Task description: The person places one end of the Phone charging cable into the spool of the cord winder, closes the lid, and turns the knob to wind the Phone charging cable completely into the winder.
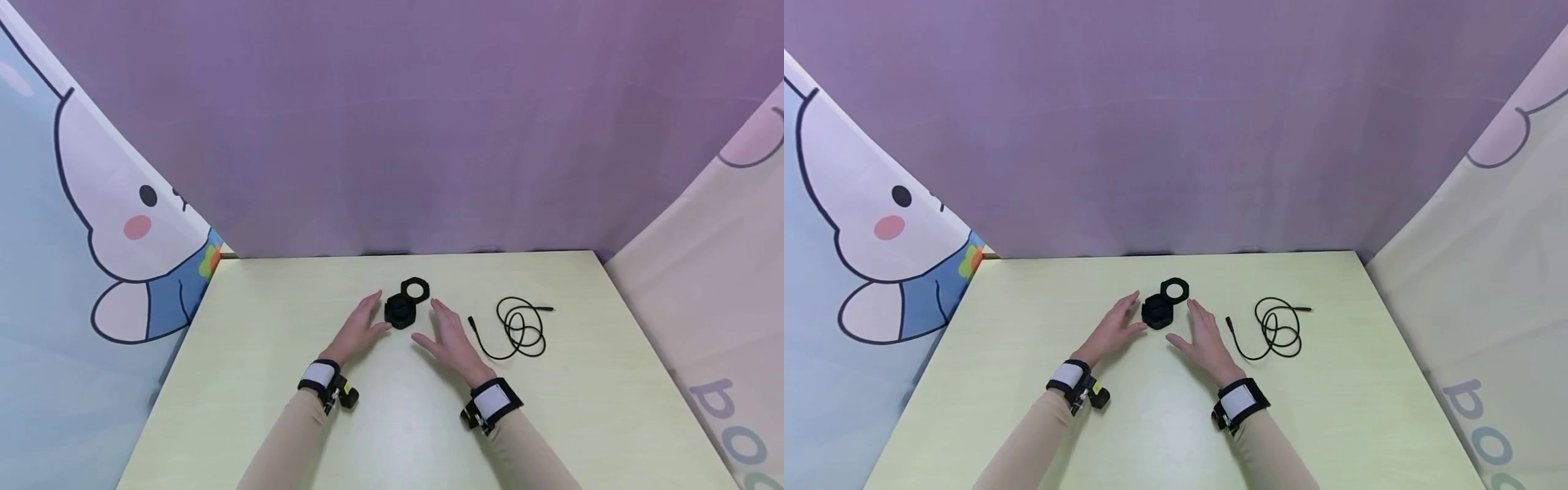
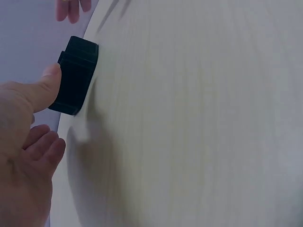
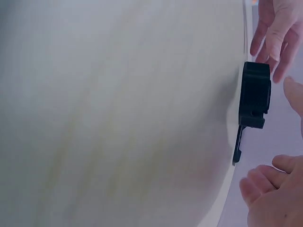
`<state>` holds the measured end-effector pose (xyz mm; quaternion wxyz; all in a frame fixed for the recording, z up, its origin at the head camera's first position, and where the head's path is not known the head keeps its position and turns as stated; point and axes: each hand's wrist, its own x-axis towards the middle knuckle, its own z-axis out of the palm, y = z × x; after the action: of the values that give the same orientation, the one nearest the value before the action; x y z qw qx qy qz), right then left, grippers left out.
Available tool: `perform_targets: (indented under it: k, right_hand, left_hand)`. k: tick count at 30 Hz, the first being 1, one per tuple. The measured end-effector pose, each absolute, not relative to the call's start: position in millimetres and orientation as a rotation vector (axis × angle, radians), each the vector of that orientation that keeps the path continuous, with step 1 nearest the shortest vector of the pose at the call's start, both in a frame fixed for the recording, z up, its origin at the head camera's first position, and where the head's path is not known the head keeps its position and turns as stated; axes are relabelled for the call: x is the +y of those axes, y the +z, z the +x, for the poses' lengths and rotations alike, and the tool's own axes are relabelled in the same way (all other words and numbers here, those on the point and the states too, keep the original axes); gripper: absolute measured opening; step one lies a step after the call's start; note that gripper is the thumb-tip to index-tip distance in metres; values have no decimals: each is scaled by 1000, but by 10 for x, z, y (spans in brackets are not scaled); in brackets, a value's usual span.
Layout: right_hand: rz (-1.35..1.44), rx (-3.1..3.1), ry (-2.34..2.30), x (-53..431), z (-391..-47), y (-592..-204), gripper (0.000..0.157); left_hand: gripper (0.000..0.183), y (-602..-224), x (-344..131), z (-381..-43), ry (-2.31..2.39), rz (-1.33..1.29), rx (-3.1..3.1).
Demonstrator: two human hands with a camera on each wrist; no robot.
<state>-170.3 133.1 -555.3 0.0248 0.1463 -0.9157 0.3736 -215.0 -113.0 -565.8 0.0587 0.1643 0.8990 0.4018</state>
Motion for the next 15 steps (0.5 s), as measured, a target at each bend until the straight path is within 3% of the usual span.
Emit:
perform_targets:
  k: [15]
  right_hand:
    - [431,-2847,1242,1112,-1829,-5513,84]
  left_hand:
    - [77,-5706,-1019,-2256,1285,584,2604]
